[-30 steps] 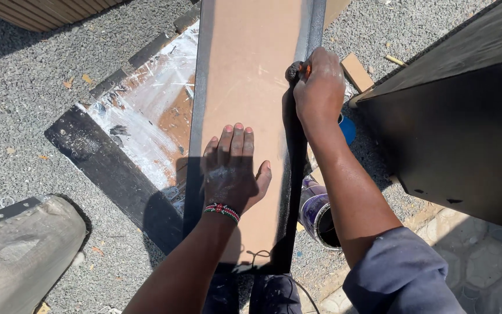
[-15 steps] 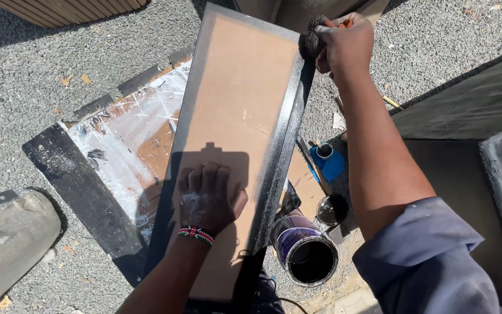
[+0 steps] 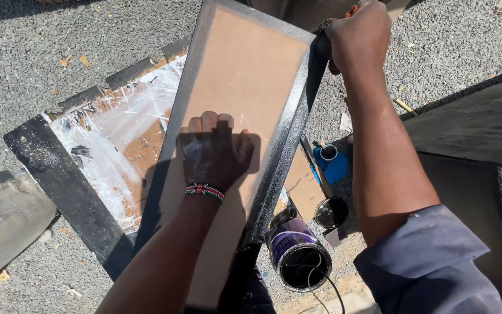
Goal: The person paints a dark rectangular wooden board with black paint using a cloth. They repeatedly dip the cloth into a paint can and wipe the surface of the board. Later, they flip the board to paint the edges and the lighter-colored back side.
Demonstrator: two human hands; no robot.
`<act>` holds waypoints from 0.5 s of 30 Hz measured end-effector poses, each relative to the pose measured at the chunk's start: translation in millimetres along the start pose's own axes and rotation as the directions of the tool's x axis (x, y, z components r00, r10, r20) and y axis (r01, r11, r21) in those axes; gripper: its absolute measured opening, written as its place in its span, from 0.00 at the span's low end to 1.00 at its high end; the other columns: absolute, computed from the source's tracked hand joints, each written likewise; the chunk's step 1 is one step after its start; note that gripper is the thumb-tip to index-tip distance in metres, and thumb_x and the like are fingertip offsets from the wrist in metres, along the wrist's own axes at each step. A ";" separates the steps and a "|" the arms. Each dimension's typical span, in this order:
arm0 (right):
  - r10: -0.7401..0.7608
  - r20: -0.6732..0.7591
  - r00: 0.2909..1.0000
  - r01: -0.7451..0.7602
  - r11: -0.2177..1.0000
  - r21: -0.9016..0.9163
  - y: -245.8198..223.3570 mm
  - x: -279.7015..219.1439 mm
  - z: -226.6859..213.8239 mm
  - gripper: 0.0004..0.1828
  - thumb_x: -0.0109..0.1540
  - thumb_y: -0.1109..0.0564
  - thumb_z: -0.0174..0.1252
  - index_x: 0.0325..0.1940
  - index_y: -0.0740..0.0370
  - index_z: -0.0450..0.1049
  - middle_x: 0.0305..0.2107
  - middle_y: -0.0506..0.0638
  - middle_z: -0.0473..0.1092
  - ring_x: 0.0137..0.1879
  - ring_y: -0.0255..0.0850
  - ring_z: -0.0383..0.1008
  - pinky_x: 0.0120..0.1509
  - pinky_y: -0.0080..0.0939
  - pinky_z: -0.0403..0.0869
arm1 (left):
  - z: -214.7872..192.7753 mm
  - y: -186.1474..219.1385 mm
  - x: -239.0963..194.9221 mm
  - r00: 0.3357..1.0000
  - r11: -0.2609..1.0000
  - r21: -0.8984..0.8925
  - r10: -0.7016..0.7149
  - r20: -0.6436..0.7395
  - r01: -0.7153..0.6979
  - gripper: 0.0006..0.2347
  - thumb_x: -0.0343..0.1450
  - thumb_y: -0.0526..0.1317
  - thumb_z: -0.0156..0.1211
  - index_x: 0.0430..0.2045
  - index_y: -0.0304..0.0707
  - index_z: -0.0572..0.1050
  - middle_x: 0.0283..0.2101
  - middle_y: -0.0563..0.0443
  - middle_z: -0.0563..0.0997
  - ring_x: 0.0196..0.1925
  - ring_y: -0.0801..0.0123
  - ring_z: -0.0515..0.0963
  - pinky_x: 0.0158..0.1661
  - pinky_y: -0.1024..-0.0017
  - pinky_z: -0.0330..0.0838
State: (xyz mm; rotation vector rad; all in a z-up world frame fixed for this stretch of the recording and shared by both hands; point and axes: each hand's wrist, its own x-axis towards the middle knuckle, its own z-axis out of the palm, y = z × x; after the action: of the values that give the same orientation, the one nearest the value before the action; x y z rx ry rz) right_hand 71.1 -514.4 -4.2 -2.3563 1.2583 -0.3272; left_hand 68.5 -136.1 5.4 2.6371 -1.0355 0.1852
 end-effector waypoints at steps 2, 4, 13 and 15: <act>-0.001 0.136 0.991 -0.009 0.997 0.072 -8.2 -5.5 -14.6 0.19 0.66 0.53 0.77 0.33 0.51 0.70 0.26 0.40 0.72 0.32 0.36 0.67 0.34 0.51 0.64 | -3.9 0.0 2.0 1.000 0.999 0.033 -0.002 -0.026 0.003 0.19 0.75 0.58 0.66 0.45 0.43 0.75 0.46 0.41 0.79 0.44 0.41 0.79 0.40 0.43 0.66; 0.071 0.262 0.962 -0.084 0.996 0.039 -39.6 -65.9 -43.8 0.17 0.63 0.57 0.71 0.31 0.52 0.66 0.25 0.44 0.68 0.32 0.38 0.64 0.32 0.53 0.60 | -5.1 0.3 0.9 1.000 0.999 0.041 -0.001 -0.025 0.002 0.18 0.75 0.57 0.65 0.44 0.42 0.74 0.46 0.41 0.78 0.45 0.42 0.78 0.41 0.44 0.66; 0.029 0.181 0.983 -0.026 0.999 -0.021 -22.0 0.4 -8.1 0.12 0.59 0.57 0.69 0.30 0.52 0.69 0.23 0.47 0.71 0.28 0.44 0.69 0.31 0.57 0.67 | 3.0 -2.4 0.6 1.000 0.999 0.031 0.012 -0.024 -0.011 0.16 0.76 0.55 0.64 0.46 0.44 0.77 0.49 0.41 0.76 0.48 0.42 0.76 0.46 0.43 0.69; 0.011 0.213 0.977 0.000 0.999 -0.049 -18.1 9.9 -3.4 0.19 0.56 0.62 0.64 0.26 0.51 0.57 0.21 0.46 0.63 0.25 0.44 0.64 0.29 0.55 0.65 | -1.1 1.0 -3.8 1.000 1.000 0.020 0.000 -0.010 0.000 0.14 0.76 0.55 0.65 0.44 0.47 0.79 0.48 0.44 0.76 0.47 0.43 0.77 0.46 0.44 0.67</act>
State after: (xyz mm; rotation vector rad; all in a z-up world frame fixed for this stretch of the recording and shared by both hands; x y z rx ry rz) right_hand 88.4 -514.7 7.6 -2.3545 1.1820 -0.0394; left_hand 65.0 -133.9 5.7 2.6515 -1.0358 0.2096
